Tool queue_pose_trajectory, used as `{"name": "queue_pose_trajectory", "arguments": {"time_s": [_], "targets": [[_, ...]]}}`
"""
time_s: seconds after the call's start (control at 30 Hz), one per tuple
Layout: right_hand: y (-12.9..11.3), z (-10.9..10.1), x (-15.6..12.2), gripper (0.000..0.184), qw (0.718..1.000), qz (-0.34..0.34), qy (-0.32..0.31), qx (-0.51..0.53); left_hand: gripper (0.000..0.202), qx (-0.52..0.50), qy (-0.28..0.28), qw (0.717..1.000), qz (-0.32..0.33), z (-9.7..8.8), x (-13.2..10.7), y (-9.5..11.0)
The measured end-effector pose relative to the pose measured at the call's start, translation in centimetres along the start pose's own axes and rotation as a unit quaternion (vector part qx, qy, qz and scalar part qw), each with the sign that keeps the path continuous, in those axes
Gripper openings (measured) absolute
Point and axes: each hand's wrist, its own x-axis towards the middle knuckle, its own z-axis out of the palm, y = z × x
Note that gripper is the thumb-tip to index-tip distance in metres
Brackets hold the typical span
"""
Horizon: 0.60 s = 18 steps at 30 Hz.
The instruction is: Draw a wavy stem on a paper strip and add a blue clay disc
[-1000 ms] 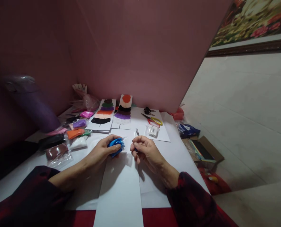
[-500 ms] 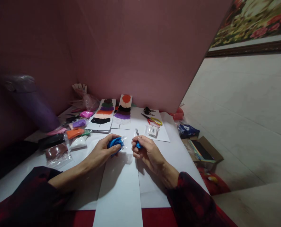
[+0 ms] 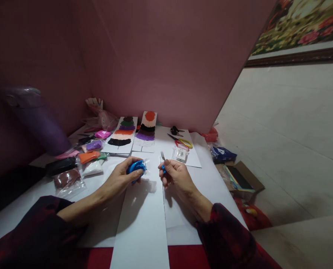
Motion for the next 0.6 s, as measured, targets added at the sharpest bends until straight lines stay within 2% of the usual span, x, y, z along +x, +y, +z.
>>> {"name": "queue_pose_trajectory", "arguments": {"time_s": [0.1,0.17,0.27,0.33,0.4,0.47,0.53,0.6], "targets": [[-0.2,0.3,-0.2,0.045,0.999,0.020,-0.014,0.028,0.028,-0.011,-0.004,1.000,0.001,0.0,0.0,0.0],[-0.2,0.3,-0.3,0.043,1.000,0.014,-0.018,0.018,0.029,-0.028,-0.013,1.000,-0.003,0.0,0.1,-0.1],[0.0,0.3,-0.3,0.031,0.999,-0.018,-0.011,-0.025,0.031,-0.060,-0.017,0.998,-0.013,0.0,0.2,-0.3],[0.3,0.4,-0.4,0.025,0.994,-0.066,0.002,-0.091,0.032,-0.074,-0.015,0.997,-0.014,0.1,0.2,-0.4],[0.7,0.6,-0.7,0.019,0.970,-0.141,0.015,-0.199,0.033,-0.081,-0.016,0.997,-0.012,0.2,0.2,-0.3],[1.0,0.8,-1.0,0.017,0.932,-0.208,0.019,-0.295,0.034,-0.089,-0.021,0.996,-0.012,0.4,0.0,-0.1],[1.2,1.0,-1.2,0.014,0.907,-0.237,0.010,-0.347,0.035,-0.097,-0.027,0.995,-0.013,0.5,-0.2,0.2],[1.2,1.1,-1.2,0.007,0.895,-0.250,-0.003,-0.371,0.034,-0.101,-0.033,0.994,-0.019,0.6,-0.3,0.4]]}}
